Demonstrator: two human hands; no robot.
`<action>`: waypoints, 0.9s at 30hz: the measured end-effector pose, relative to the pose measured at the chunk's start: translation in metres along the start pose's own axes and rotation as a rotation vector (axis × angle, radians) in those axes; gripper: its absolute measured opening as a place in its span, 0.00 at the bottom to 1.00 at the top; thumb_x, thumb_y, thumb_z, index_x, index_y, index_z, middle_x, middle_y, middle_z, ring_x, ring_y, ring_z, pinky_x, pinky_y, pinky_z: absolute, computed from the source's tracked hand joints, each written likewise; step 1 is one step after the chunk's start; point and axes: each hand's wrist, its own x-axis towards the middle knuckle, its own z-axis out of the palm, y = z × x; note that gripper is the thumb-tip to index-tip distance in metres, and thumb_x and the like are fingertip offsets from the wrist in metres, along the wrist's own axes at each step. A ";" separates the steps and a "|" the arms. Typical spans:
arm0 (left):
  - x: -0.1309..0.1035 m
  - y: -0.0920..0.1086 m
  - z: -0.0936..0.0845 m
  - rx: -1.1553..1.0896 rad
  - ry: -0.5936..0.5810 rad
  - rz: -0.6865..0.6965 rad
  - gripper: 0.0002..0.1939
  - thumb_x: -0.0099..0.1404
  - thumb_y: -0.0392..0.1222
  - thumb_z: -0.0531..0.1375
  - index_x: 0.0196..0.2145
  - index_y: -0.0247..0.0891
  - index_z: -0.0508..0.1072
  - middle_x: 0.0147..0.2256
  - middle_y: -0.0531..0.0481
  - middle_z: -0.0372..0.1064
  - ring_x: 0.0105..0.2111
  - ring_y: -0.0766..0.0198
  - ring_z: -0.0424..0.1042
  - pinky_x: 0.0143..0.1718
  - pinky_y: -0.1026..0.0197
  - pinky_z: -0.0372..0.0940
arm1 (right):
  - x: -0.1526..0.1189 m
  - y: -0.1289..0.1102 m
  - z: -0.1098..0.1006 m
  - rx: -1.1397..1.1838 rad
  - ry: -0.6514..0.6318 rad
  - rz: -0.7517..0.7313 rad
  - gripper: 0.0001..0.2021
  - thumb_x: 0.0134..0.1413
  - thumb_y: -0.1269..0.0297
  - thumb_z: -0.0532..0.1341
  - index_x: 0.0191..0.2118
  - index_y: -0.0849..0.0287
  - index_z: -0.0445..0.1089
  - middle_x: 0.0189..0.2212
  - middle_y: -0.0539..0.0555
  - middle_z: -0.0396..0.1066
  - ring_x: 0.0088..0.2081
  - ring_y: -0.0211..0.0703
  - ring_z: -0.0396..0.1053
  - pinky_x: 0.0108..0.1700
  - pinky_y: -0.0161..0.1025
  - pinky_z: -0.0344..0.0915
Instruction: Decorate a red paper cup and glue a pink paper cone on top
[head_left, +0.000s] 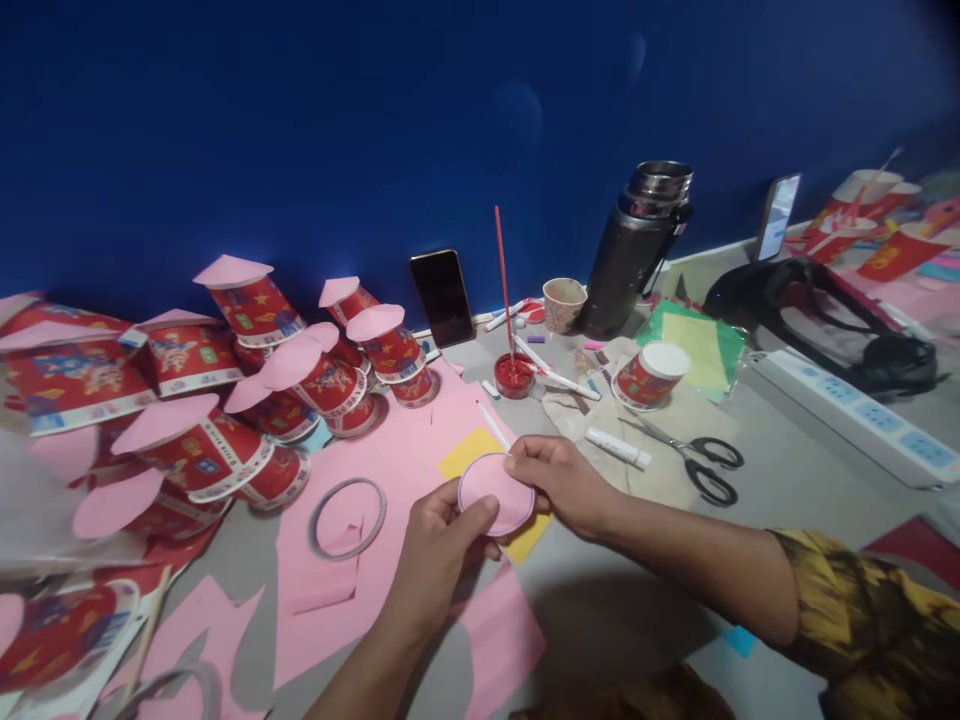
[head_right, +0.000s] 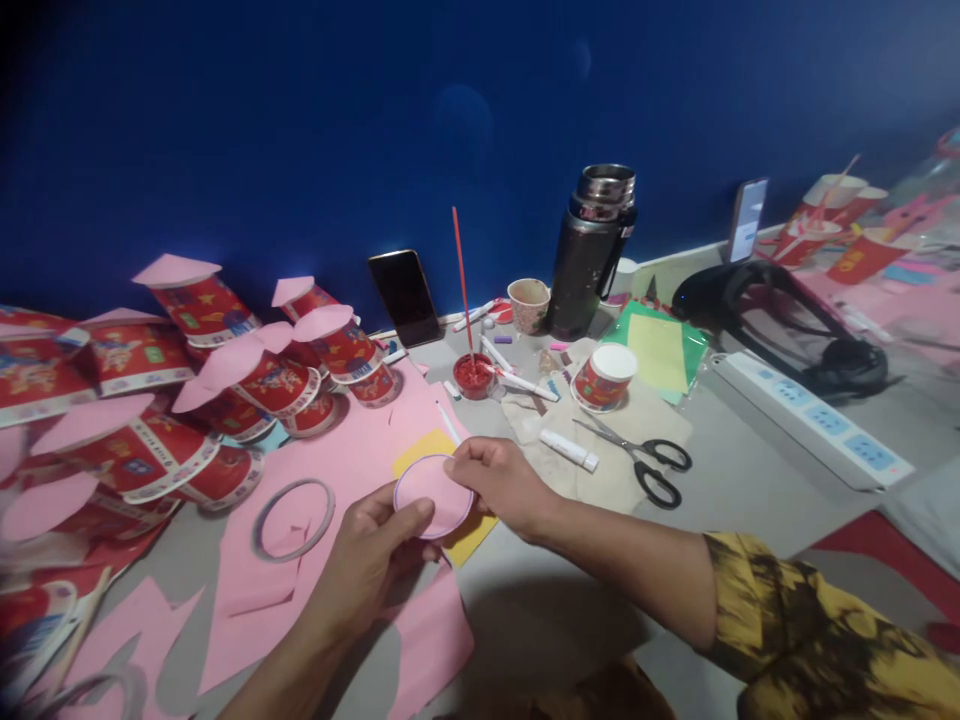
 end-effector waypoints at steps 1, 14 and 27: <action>0.000 0.000 0.000 -0.016 0.006 -0.005 0.21 0.52 0.51 0.73 0.36 0.31 0.77 0.30 0.46 0.74 0.25 0.65 0.67 0.27 0.61 0.67 | 0.000 0.000 0.000 -0.006 0.001 -0.015 0.22 0.42 0.47 0.74 0.26 0.57 0.65 0.16 0.40 0.57 0.16 0.28 0.48 0.20 0.32 0.40; 0.000 -0.001 -0.007 0.257 0.083 0.132 0.08 0.52 0.41 0.63 0.21 0.37 0.67 0.19 0.58 0.58 0.21 0.71 0.55 0.22 0.67 0.53 | -0.005 -0.006 0.001 -0.240 -0.075 -0.095 0.25 0.40 0.43 0.75 0.28 0.61 0.70 0.22 0.45 0.65 0.25 0.33 0.58 0.28 0.33 0.53; 0.001 -0.004 -0.006 0.100 -0.005 0.008 0.16 0.58 0.51 0.65 0.32 0.35 0.72 0.16 0.47 0.71 0.14 0.67 0.67 0.19 0.66 0.61 | -0.001 0.005 -0.005 -0.217 -0.025 -0.162 0.24 0.47 0.41 0.72 0.29 0.59 0.68 0.23 0.46 0.64 0.26 0.35 0.59 0.28 0.34 0.56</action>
